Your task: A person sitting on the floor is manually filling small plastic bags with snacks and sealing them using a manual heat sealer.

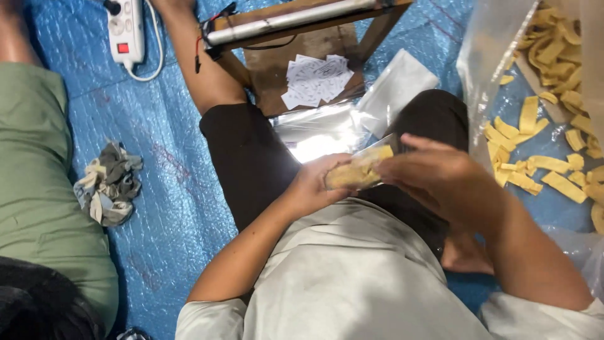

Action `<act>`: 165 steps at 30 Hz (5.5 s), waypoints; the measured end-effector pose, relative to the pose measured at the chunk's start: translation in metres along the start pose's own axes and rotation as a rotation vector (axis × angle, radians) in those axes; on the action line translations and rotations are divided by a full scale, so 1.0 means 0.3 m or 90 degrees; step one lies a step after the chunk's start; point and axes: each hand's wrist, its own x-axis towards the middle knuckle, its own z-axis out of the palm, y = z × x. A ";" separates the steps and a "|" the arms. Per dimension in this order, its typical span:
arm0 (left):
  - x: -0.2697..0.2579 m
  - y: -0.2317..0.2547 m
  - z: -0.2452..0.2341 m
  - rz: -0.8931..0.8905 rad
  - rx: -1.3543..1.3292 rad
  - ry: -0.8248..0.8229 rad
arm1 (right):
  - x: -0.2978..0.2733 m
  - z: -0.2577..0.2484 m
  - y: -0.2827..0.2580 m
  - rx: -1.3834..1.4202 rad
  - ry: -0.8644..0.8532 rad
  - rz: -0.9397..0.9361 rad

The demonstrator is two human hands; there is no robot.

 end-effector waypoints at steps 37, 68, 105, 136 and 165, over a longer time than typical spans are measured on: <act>-0.026 0.113 -0.281 -0.085 -0.107 0.107 | 0.312 -0.037 0.156 -0.115 0.170 -0.056; -0.173 0.437 -0.214 0.178 0.418 0.088 | 0.199 -0.010 -0.243 -0.044 -0.014 -0.129; -0.344 0.207 -0.336 -0.115 -0.336 0.405 | 0.248 0.358 -0.110 0.317 0.040 0.191; 0.466 -0.045 -0.185 -0.075 -0.756 0.504 | 0.450 0.360 0.434 0.709 0.586 0.367; 0.316 0.133 -0.178 0.042 -0.433 0.495 | 0.384 0.251 0.265 0.526 0.605 0.307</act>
